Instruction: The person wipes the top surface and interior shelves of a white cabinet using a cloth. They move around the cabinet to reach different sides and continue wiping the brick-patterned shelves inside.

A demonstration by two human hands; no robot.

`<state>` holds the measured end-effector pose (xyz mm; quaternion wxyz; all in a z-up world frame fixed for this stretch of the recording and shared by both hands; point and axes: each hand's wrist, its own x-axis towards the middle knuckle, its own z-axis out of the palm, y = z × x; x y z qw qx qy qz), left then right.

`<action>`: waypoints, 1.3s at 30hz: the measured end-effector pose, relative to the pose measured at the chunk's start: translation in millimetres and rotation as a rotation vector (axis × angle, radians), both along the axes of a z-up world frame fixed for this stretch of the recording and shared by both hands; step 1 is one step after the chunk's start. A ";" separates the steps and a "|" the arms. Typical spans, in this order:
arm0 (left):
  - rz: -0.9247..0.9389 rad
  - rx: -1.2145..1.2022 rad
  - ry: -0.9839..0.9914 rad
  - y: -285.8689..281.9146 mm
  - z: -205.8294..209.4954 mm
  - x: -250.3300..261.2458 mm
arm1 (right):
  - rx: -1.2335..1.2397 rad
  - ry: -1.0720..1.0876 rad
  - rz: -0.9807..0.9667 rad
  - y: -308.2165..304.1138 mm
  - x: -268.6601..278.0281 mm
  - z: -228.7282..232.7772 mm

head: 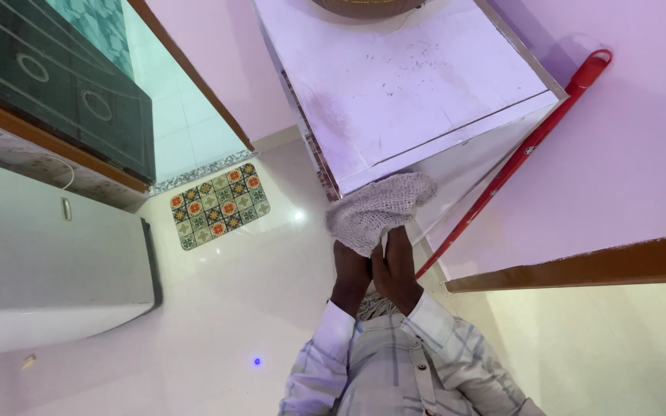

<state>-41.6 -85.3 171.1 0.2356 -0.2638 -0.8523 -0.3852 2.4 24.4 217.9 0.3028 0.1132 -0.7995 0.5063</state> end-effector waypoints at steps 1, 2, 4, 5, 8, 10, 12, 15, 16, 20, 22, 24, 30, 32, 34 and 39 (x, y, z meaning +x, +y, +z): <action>-0.005 -0.002 -0.015 2.0 -9.0 0.4 | -0.025 -0.048 -0.008 0.4 0.1 -7.9; 0.007 -0.010 -0.006 4.0 -17.5 1.5 | -0.050 -0.096 -0.016 -0.5 -0.7 -15.7; 0.033 -0.025 0.017 8.0 -32.6 2.3 | -0.105 -0.146 -0.024 0.7 1.7 -28.9; 0.045 -0.033 -0.011 10.3 -38.4 2.4 | -0.135 -0.149 -0.024 0.1 2.0 -33.5; 0.037 -0.035 -0.092 15.3 -49.8 8.7 | -0.293 -0.232 -0.007 0.7 4.6 -43.8; -0.023 -0.006 -0.143 17.1 -51.7 15.6 | -0.384 -0.260 0.008 3.3 7.4 -49.8; -0.015 -0.002 -0.157 25.2 -50.3 22.5 | -0.440 -0.235 0.025 7.4 10.9 -56.1; -0.063 0.028 -0.172 37.9 -42.9 33.1 | -0.540 -0.346 -0.076 14.9 15.3 -65.1; -0.089 0.042 -0.176 42.1 -40.9 35.9 | -0.554 -0.341 -0.071 19.0 16.6 -67.4; -0.083 -0.008 -0.221 59.9 -43.4 45.7 | -0.618 -0.272 -0.023 37.6 26.3 -67.5; -0.072 -0.089 -0.333 67.4 -45.5 51.0 | -0.635 -0.229 -0.008 43.8 33.4 -63.3; -0.098 -0.062 -0.277 75.3 -41.0 55.1 | -0.629 -0.191 -0.012 51.2 35.2 -56.8; -0.112 0.040 -0.208 93.0 1.5 75.6 | -0.715 -0.164 0.052 67.1 51.8 -33.5; -0.093 0.033 -0.197 99.3 11.5 80.7 | -0.768 -0.144 0.074 71.5 56.4 -29.1; -0.061 0.026 -0.210 106.2 15.2 90.3 | -0.820 -0.139 0.092 75.5 62.6 -26.9; -0.092 0.046 -0.196 119.7 14.7 112.0 | -0.873 -0.122 0.121 92.8 81.8 -26.7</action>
